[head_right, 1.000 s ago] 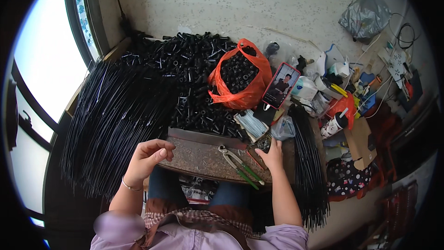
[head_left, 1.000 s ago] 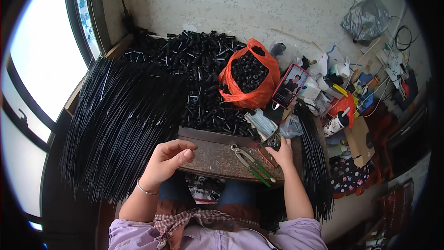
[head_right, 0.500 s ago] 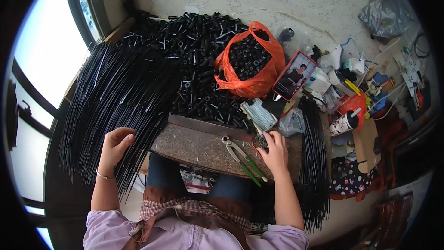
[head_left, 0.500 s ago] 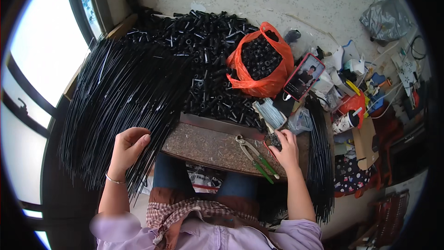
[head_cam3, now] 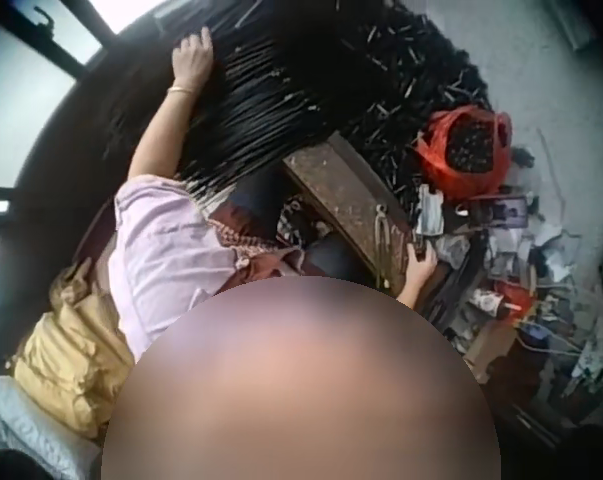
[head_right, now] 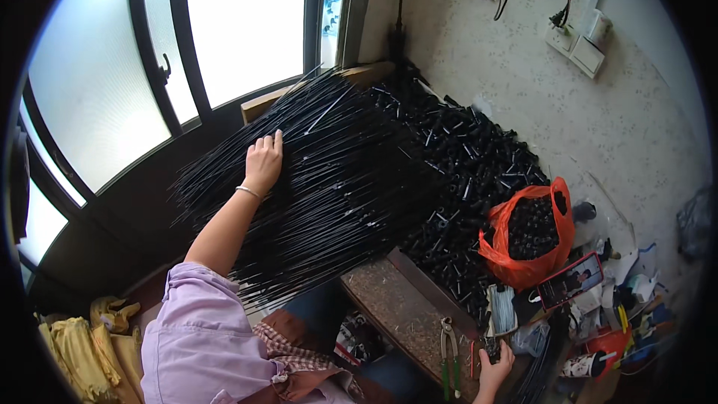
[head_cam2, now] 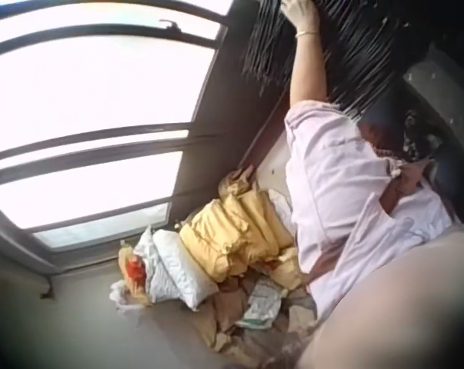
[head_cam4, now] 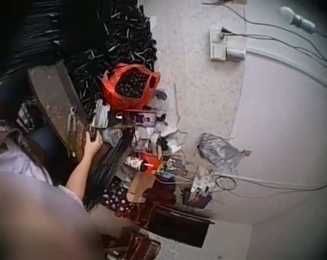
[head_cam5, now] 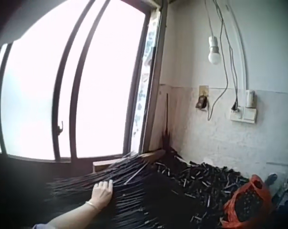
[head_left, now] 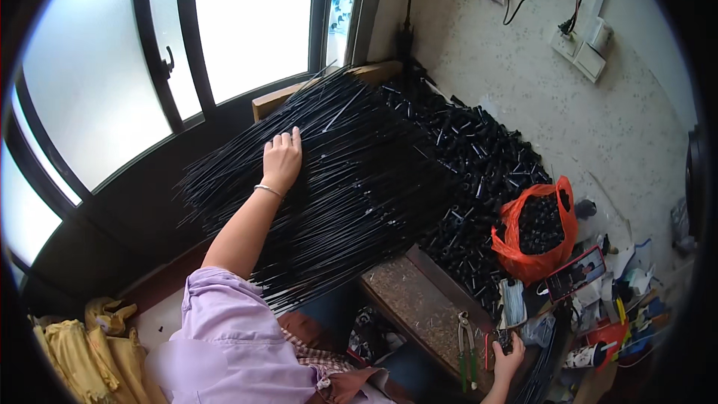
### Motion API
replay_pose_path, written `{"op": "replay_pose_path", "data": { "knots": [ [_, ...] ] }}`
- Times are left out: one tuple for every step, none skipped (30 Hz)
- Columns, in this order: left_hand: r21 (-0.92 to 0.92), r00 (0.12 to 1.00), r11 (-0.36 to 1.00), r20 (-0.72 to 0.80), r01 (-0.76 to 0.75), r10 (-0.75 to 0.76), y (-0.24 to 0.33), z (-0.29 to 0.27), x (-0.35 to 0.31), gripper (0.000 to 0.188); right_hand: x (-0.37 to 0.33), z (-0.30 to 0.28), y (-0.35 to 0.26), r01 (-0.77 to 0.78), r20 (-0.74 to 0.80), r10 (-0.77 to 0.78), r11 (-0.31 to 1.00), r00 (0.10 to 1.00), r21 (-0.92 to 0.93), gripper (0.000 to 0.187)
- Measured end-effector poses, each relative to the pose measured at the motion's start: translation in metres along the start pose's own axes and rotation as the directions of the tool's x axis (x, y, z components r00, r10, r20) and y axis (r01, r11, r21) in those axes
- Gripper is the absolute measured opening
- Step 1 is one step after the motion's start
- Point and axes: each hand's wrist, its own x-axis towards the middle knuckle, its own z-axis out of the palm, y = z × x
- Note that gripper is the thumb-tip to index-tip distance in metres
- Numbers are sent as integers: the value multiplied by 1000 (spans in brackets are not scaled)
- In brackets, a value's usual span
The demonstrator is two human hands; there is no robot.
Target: Trimming black rods and sliding small components onto them at a workbench.
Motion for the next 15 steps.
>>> {"op": "replay_pose_path", "data": {
  "knots": [
    [-68, 997, 997, 75, 21, -16, 1, 9, 6, 12, 0, -1, 5, 12, -7, -12, 1000, 1000, -6, 55],
    [-135, 989, 990, 149, 45, -25, 2, 12, 10, 7, -1, -2, 5, 13, 3, -13, 1000, 1000, 5, 55],
    [-142, 989, 988, 144, 56, -35, 2, 14, 12, 7, -1, -4, 4, 14, 13, -14, 1000, 1000, 17, 55],
    [-179, 990, 982, 139, 56, -31, 2, 14, 15, 6, -1, -7, 3, -14, 40, 12, 999, 999, 47, 55],
    [-214, 991, 975, 132, 54, -26, 0, 15, 18, 7, -2, -10, -12, -6, 31, 4, 999, 1000, 46, 55],
    [-231, 989, 973, 144, 12, 22, -7, 12, 19, 7, -6, -15, -35, -4, -43, 5, 999, 999, 37, 55],
    [-236, 991, 972, 135, 17, 16, -12, 9, 23, 7, -11, -19, -58, -4, -117, 7, 1000, 993, 26, 56],
    [-325, 979, 944, 205, 60, 9, -15, 6, 27, 9, -16, -22, -73, 7, -171, 2, 999, 985, 47, 48],
    [-406, 961, 908, 276, 105, 12, -17, -6, 33, 12, -22, -25, -84, 6, -179, 1, 999, 984, 42, 48],
    [-433, 914, 877, 406, 208, -16, -16, -20, 41, 17, -29, -26, -93, 117, -179, -122, 992, 976, -37, 34],
    [-439, 916, 875, 401, 206, -15, -17, -23, 42, 17, -36, -27, -101, 227, -169, -243, 967, 955, -112, 23],
    [-440, 921, 879, 390, 183, 3, -16, -25, 41, 17, -41, -22, -109, 359, -152, -382, 920, 912, -157, 21],
    [-441, 926, 884, 377, 159, 22, -15, -27, 38, 16, -46, -16, -119, 460, -108, -471, 881, 876, -109, 19],
    [-386, 925, 918, 375, 92, 64, -22, -9, 30, 13, -50, -7, -123, 530, -34, -533, 845, 846, -70, 18],
    [-332, 904, 940, 420, 76, 75, -22, -5, 29, 12, -52, 0, -130, 581, 41, -580, 813, 814, -45, 18]
  ]
}}
